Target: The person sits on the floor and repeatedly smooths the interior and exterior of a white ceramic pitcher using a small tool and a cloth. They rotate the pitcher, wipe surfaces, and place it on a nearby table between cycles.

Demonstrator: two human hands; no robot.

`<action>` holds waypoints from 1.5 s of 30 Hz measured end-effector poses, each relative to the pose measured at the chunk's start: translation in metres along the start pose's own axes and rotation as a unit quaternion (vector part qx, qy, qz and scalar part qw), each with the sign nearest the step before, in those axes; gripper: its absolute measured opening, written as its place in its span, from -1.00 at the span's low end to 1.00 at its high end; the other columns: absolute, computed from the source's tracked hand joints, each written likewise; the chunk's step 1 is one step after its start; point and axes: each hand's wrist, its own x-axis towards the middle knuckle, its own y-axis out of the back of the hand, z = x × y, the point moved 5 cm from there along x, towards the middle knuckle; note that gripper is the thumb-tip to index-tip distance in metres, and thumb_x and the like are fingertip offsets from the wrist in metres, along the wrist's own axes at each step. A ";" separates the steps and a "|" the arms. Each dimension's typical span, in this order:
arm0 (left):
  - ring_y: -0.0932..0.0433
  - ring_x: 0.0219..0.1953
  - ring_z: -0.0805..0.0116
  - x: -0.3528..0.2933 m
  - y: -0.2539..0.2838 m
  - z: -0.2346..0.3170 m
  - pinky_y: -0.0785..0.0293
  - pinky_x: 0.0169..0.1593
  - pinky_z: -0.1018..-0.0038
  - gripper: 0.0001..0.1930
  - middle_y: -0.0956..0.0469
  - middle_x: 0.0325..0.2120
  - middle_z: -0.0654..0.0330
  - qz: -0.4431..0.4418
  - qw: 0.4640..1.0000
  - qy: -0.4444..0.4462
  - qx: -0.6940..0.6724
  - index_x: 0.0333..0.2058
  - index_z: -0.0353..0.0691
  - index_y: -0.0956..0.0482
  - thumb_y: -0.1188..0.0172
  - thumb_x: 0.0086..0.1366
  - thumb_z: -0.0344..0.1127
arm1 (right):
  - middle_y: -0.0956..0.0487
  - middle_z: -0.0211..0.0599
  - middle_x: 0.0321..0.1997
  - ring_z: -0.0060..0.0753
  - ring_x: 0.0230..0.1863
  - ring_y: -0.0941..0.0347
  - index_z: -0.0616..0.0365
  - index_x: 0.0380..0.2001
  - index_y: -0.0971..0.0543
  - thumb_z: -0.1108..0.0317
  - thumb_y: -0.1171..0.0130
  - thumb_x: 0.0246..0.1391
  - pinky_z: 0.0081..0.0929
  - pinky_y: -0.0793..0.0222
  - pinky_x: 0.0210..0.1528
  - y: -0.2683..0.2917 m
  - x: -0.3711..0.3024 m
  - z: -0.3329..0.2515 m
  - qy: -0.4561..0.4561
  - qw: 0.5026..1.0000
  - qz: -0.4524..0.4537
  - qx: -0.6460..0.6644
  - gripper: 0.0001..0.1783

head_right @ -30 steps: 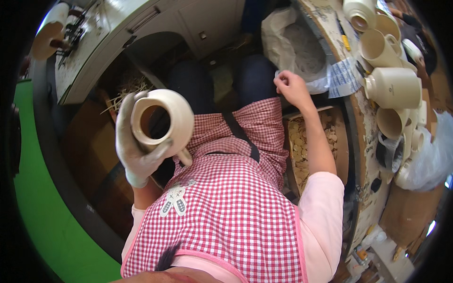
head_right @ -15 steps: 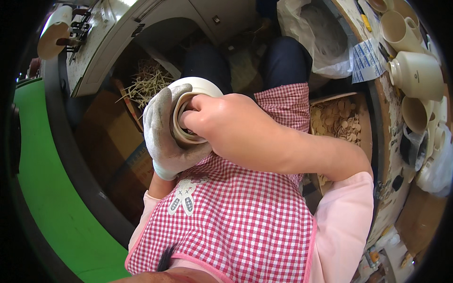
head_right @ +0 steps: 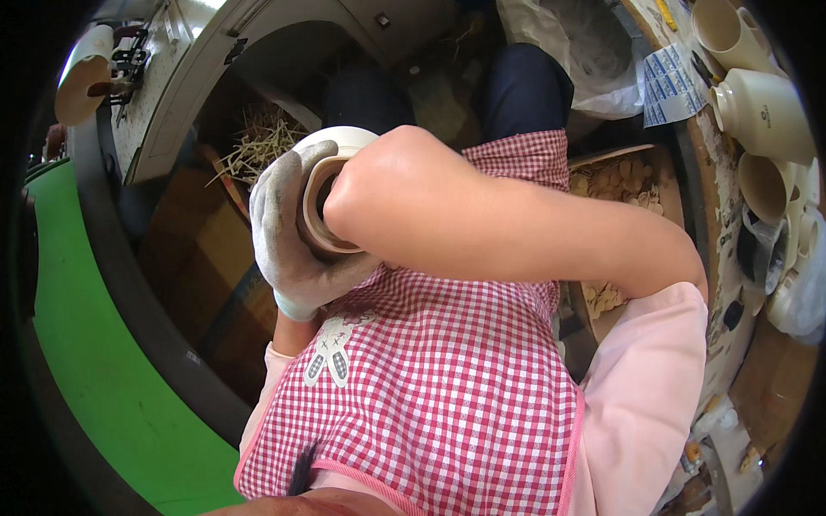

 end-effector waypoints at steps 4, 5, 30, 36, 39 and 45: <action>-0.59 0.15 0.00 0.008 -0.003 0.003 -0.41 0.27 0.06 -0.01 -0.63 0.09 0.05 -0.011 0.999 -0.026 -0.031 0.24 -0.31 -0.49 -0.70 -0.20 -0.05 | -0.72 -0.22 -0.21 -0.12 -0.18 -0.66 0.11 -0.17 -0.72 0.39 -0.36 -0.01 -0.25 -0.57 -0.12 0.005 -0.013 0.006 0.018 0.992 -0.075 0.098 -0.73; -0.58 0.16 -0.02 0.012 -0.003 0.004 -0.40 0.27 0.07 0.00 -0.62 0.10 0.02 -0.019 0.999 -0.038 -0.034 0.25 -0.32 -0.47 -0.68 -0.18 -0.02 | -0.71 -0.17 -0.25 -0.09 -0.19 -0.66 0.14 -0.21 -0.71 0.35 -0.35 0.03 -0.23 -0.57 -0.12 0.004 -0.015 0.007 0.012 0.990 -0.069 0.126 -0.77; -0.58 0.16 0.26 -0.024 -0.033 -0.130 -0.53 0.24 0.31 -0.38 -0.56 0.16 0.08 0.024 0.592 0.326 -0.736 0.32 -0.34 -0.35 -0.33 0.34 -0.32 | -0.70 -0.08 -0.36 -0.21 -0.32 -0.66 0.26 -0.18 -0.70 -0.27 -0.01 0.39 -0.22 -0.54 -0.22 0.173 0.339 0.066 0.013 0.967 0.217 -0.129 -0.30; -0.53 0.21 0.23 -0.015 -0.082 -0.144 -0.47 0.27 0.28 -0.28 -0.53 0.19 0.08 -0.039 0.535 0.307 -0.786 0.35 -0.31 -0.33 -0.39 0.25 -0.31 | -0.74 -0.13 -0.24 -0.19 -0.13 -0.71 -0.04 -0.17 -0.74 0.12 -0.16 0.17 -0.23 -0.60 -0.11 0.159 0.548 0.088 0.003 0.955 0.269 -0.123 -0.70; -0.43 0.32 0.18 -0.019 -0.100 -0.154 -0.34 0.38 0.24 -0.10 -0.44 0.28 0.06 -0.071 0.528 0.326 -0.781 0.40 -0.38 -0.24 -0.46 0.13 -0.25 | -0.75 -0.12 -0.29 -0.15 -0.19 -0.72 0.06 -0.30 -0.78 0.29 -0.34 -0.01 -0.23 -0.61 -0.17 0.190 0.550 0.104 -0.064 0.887 0.456 -0.037 -0.80; -0.49 0.25 0.18 -0.033 -0.118 -0.172 -0.38 0.34 0.23 -0.12 -0.49 0.23 0.04 -0.101 0.504 0.350 -0.783 0.35 -0.38 -0.31 -0.51 0.08 -0.28 | -0.70 -0.09 -0.40 -0.35 -0.39 -0.67 0.12 -0.01 -0.66 0.20 -0.26 0.23 -0.33 -0.52 -0.39 0.295 0.350 0.252 -0.058 0.928 0.357 -0.094 -0.67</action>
